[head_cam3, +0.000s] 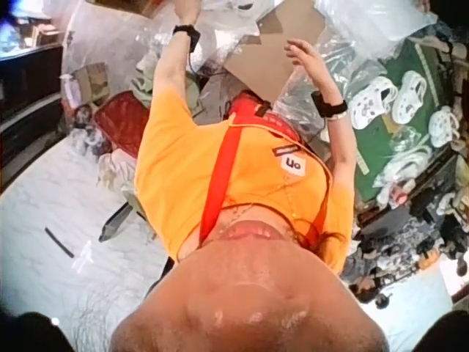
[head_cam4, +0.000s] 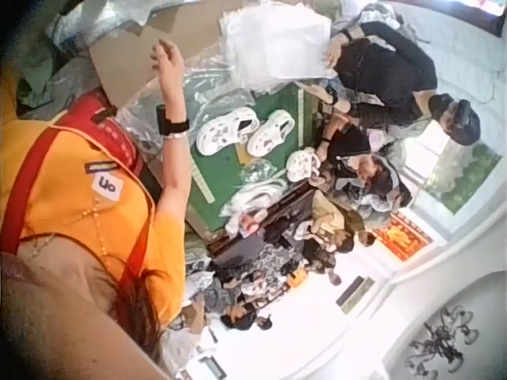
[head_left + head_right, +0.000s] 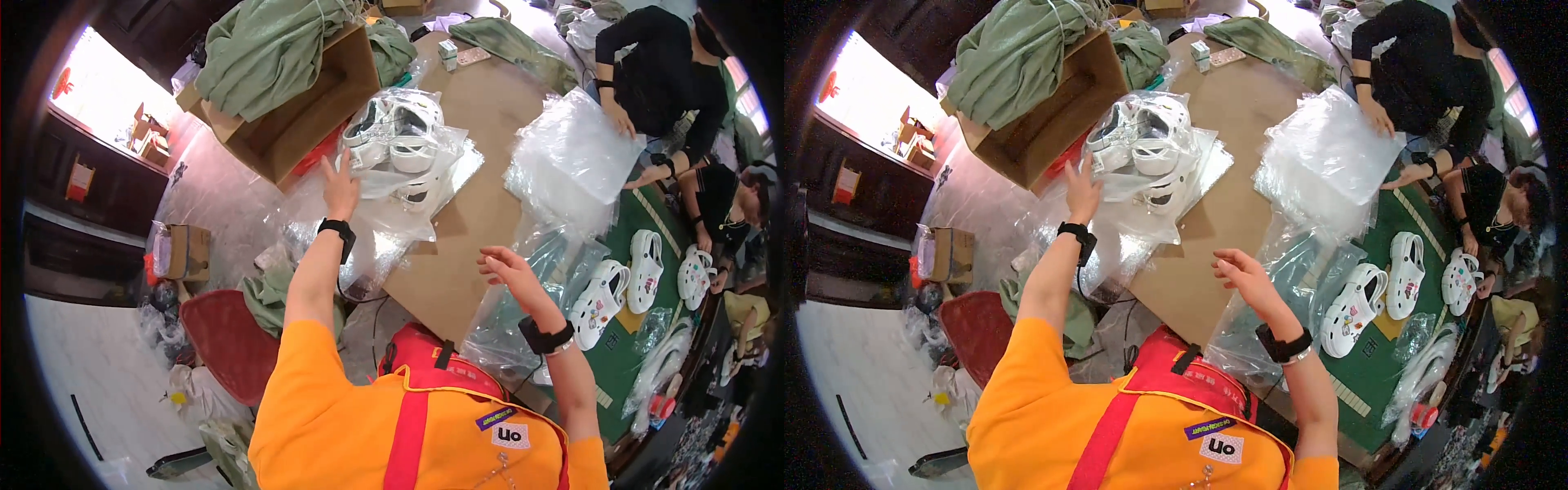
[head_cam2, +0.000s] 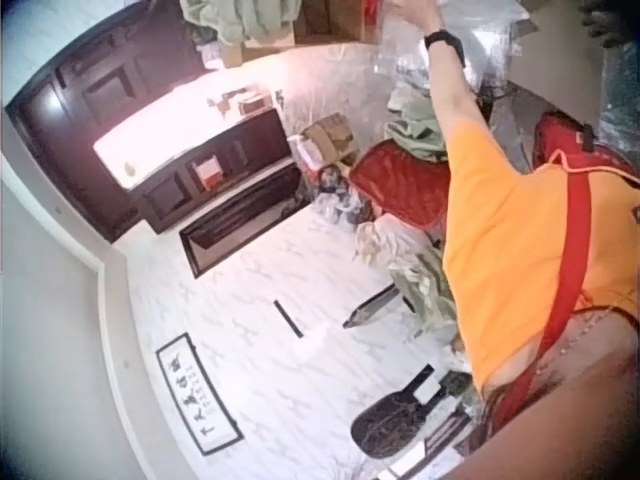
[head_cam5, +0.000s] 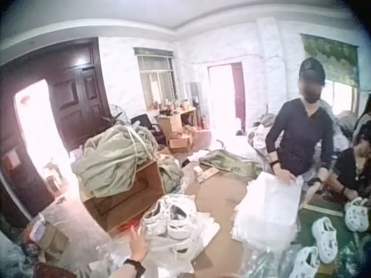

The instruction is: The recorder is placing pairs of decorated clogs/sandals into clear plastic bags at a production table.

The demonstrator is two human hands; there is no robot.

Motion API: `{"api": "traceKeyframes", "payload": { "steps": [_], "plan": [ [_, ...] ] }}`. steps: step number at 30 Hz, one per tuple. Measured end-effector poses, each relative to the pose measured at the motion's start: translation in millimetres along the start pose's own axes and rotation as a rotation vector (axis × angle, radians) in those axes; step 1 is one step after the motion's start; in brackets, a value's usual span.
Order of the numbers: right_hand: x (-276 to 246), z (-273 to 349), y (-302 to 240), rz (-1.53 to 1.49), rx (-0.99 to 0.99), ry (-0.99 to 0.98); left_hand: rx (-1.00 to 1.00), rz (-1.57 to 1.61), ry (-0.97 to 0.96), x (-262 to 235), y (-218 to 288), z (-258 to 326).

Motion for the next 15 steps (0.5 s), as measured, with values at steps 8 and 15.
{"api": "traceKeyframes", "payload": {
  "steps": [8,15],
  "plan": [
    [0.0,-72.5,-17.7,-0.007,0.023,-0.003,-0.013,0.718,-0.103,9.7,-51.0,-26.8],
    [13.8,-149.1,-74.1,-0.111,-0.037,0.384,-0.109,0.891,-0.214,-10.1,-44.4,-20.5]
  ]
}}
Point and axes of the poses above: each hand's wrist, its own z-axis away from the middle knuckle, its own x-axis out of the palm, y = z × x, the point moved 4 cm from there along -z, towards the middle knuckle, and after that the axes turned 8 degrees about -z, right-handed, at the moved point
